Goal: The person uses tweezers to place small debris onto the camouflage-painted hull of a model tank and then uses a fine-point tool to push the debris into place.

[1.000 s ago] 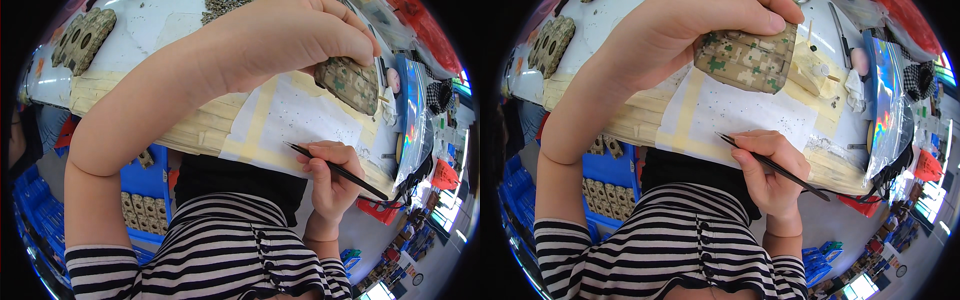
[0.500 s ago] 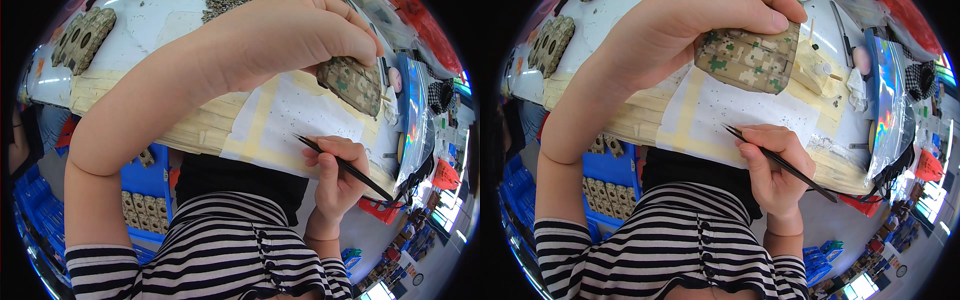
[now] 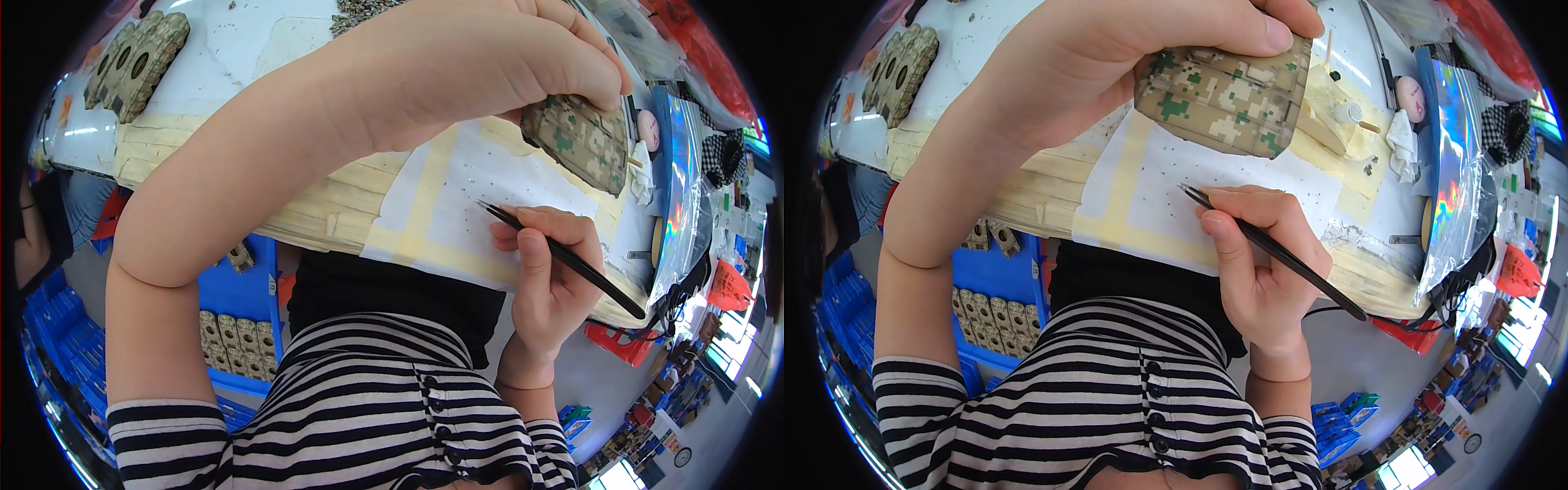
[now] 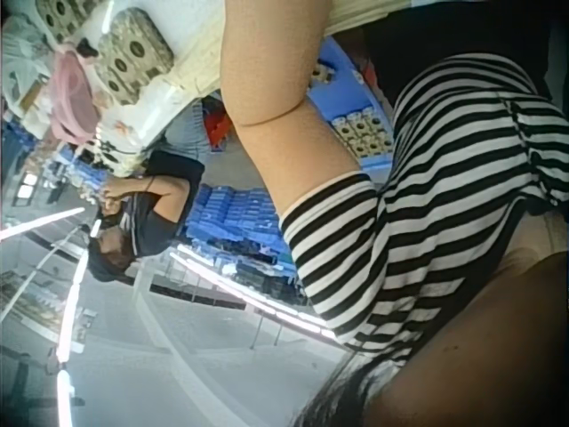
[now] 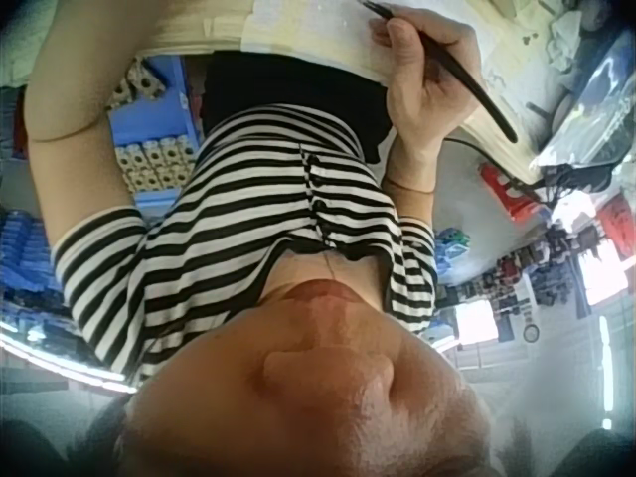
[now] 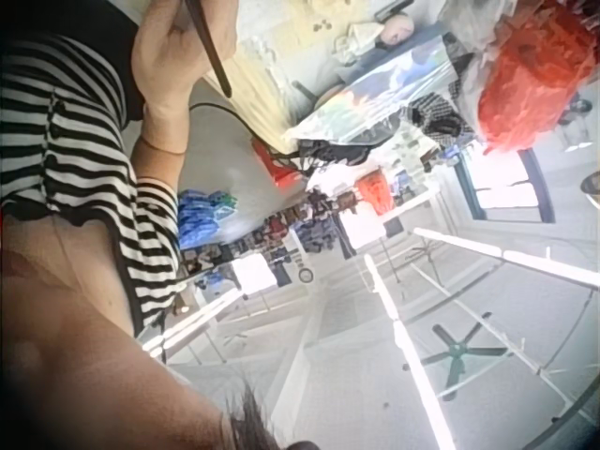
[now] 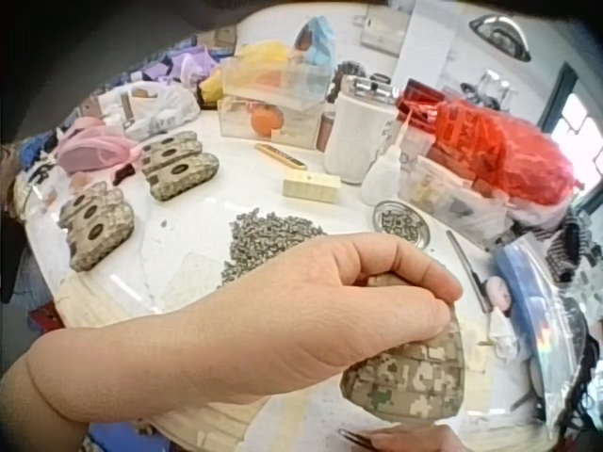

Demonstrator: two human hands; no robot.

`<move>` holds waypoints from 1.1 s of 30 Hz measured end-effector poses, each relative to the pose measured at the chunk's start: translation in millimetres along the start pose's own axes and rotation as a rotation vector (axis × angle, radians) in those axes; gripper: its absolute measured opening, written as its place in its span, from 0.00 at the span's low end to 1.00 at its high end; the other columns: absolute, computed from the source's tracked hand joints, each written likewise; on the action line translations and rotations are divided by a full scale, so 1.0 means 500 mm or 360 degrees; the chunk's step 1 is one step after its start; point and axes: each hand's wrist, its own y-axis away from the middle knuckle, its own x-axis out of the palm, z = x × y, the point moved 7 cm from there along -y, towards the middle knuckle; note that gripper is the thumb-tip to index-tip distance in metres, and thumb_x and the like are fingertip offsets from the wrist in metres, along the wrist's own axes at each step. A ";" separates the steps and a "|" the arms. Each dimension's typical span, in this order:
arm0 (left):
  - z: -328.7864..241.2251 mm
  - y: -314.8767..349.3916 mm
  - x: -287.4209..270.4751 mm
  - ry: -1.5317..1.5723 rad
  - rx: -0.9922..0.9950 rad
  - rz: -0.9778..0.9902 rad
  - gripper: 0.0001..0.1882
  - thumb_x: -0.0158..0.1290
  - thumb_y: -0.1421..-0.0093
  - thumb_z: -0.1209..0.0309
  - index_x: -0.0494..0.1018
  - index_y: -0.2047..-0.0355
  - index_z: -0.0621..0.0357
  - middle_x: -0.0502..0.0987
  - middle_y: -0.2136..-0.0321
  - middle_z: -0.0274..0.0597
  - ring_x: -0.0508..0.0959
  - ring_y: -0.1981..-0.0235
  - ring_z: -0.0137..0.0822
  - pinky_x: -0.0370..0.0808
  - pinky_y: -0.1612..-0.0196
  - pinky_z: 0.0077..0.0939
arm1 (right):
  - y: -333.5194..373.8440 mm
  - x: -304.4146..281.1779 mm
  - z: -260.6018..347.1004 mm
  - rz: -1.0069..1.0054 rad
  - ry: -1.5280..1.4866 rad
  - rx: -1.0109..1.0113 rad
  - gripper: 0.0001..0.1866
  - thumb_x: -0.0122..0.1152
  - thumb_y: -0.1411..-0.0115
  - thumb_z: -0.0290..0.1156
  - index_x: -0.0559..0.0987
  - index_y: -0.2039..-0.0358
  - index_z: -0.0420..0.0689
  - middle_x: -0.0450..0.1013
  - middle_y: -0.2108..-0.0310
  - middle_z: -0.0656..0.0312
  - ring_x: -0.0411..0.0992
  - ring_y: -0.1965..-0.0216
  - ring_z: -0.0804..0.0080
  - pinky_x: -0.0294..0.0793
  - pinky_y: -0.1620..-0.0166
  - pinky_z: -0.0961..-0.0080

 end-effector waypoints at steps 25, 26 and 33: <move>-0.011 0.013 0.015 -0.0078 0.0063 -0.0126 0.17 0.53 0.46 0.69 0.70 0.57 0.65 0.74 0.68 0.35 0.72 0.68 0.22 0.69 0.66 0.12 | 0.000 0.001 -0.002 0.0027 -0.0061 -0.0030 0.03 0.58 0.44 0.20 0.73 0.70 0.33 0.75 0.71 0.54 0.73 0.72 0.75 0.72 0.66 0.85; -0.006 0.005 0.008 0.0012 0.0068 -0.0029 0.17 0.53 0.46 0.69 0.70 0.57 0.65 0.74 0.68 0.35 0.72 0.68 0.22 0.69 0.66 0.13 | 0.001 0.001 -0.001 0.0029 -0.0069 -0.0032 0.04 0.58 0.44 0.20 0.73 0.70 0.33 0.75 0.71 0.54 0.73 0.72 0.75 0.72 0.66 0.84; -0.001 0.002 0.006 0.0006 -0.0132 -0.0130 0.17 0.53 0.46 0.69 0.71 0.57 0.65 0.74 0.67 0.36 0.72 0.67 0.22 0.69 0.65 0.13 | 0.002 -0.002 -0.001 0.0009 -0.0079 -0.0030 0.04 0.58 0.44 0.20 0.73 0.70 0.33 0.75 0.71 0.53 0.73 0.72 0.74 0.72 0.66 0.84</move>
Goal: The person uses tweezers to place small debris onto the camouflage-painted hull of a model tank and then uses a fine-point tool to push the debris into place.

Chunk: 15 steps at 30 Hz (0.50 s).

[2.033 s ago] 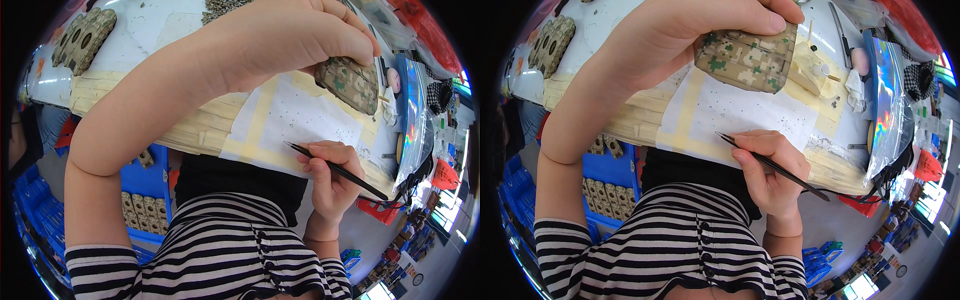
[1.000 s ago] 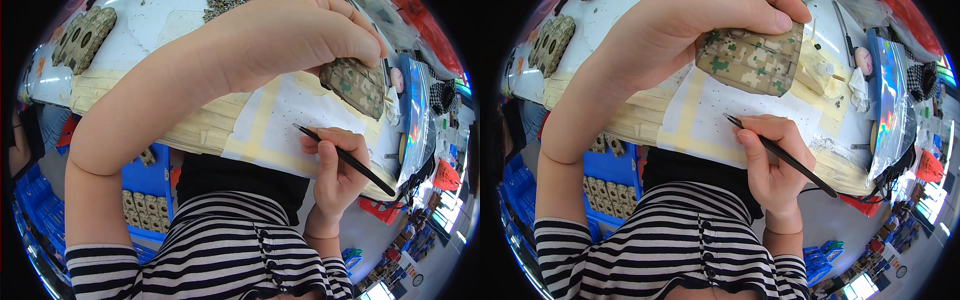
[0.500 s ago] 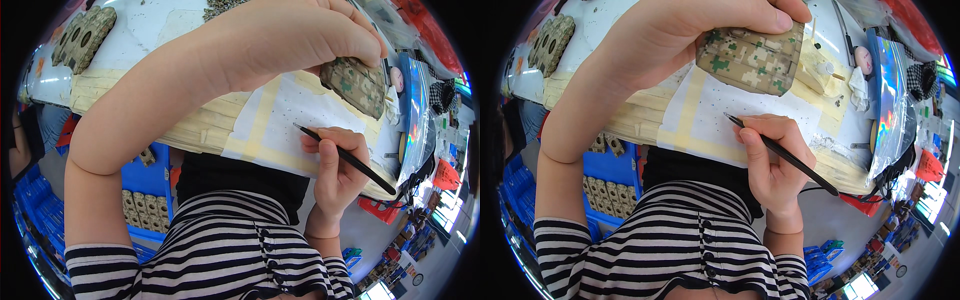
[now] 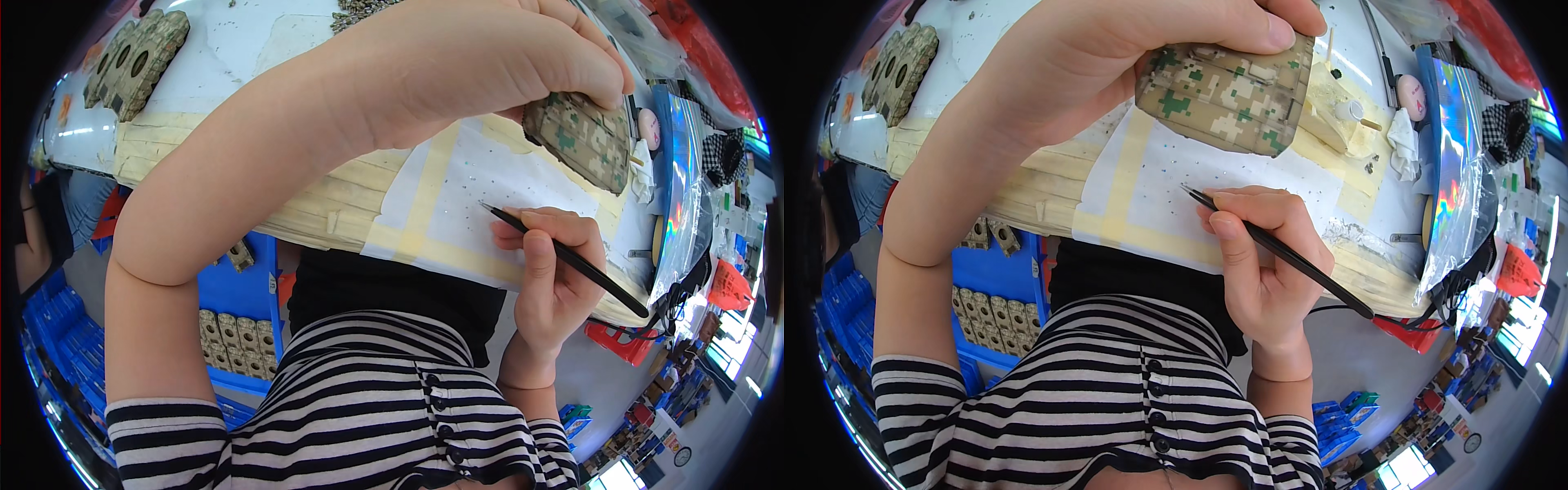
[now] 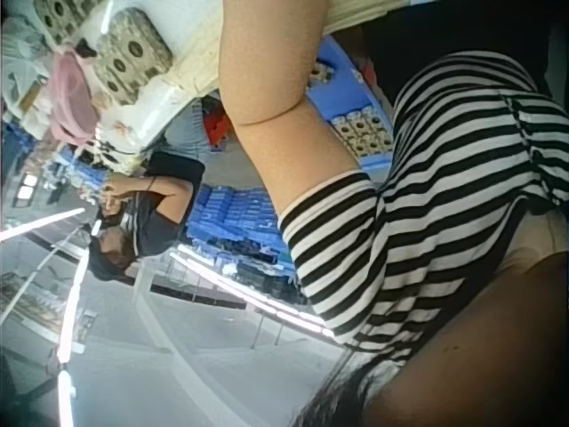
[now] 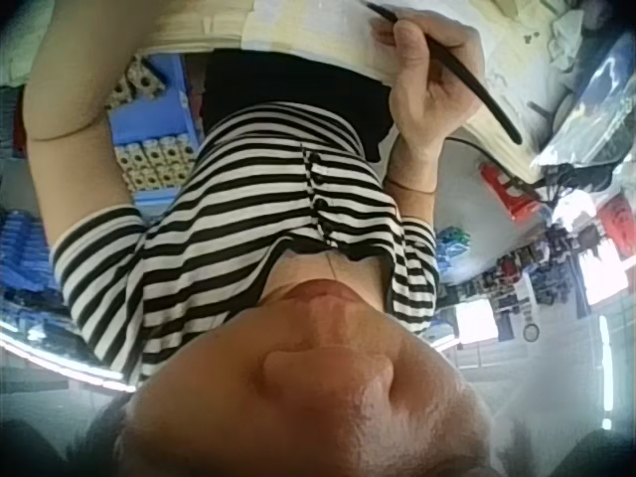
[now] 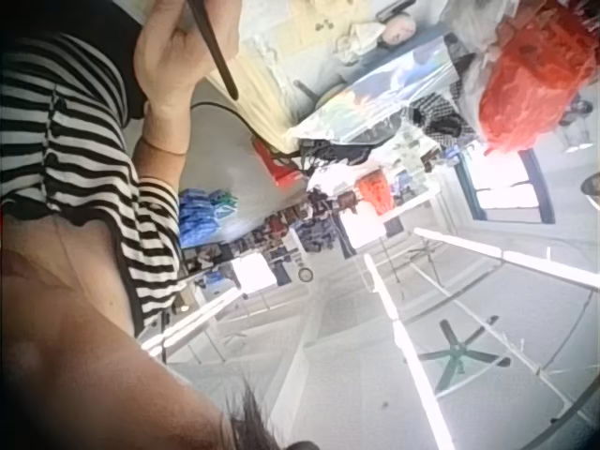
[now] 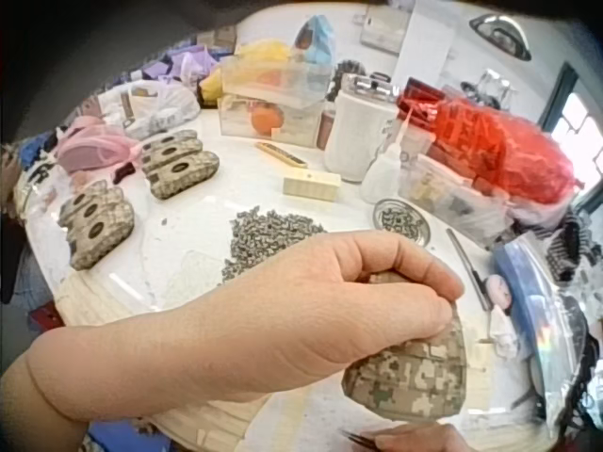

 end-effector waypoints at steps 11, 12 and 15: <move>-0.009 0.014 0.010 -0.0073 0.0188 0.0012 0.17 0.53 0.46 0.68 0.71 0.58 0.65 0.74 0.68 0.35 0.72 0.67 0.22 0.69 0.65 0.12 | -0.001 0.002 0.002 0.0032 -0.0004 -0.0014 0.04 0.57 0.43 0.20 0.73 0.70 0.32 0.74 0.70 0.53 0.74 0.72 0.74 0.74 0.66 0.83; -0.009 0.015 0.009 -0.0074 0.0186 0.0011 0.17 0.53 0.46 0.69 0.71 0.58 0.65 0.74 0.68 0.35 0.72 0.67 0.22 0.69 0.65 0.12 | 0.000 0.002 0.001 0.0032 -0.0009 -0.0008 0.04 0.57 0.43 0.20 0.73 0.69 0.32 0.74 0.70 0.52 0.74 0.72 0.74 0.74 0.66 0.83; -0.002 0.004 -0.005 0.0026 0.0166 0.0128 0.16 0.53 0.45 0.69 0.71 0.58 0.65 0.74 0.67 0.35 0.72 0.66 0.22 0.69 0.64 0.12 | 0.003 0.001 0.001 0.0021 -0.0060 0.0004 0.04 0.55 0.42 0.21 0.72 0.69 0.32 0.74 0.69 0.52 0.74 0.72 0.72 0.75 0.66 0.81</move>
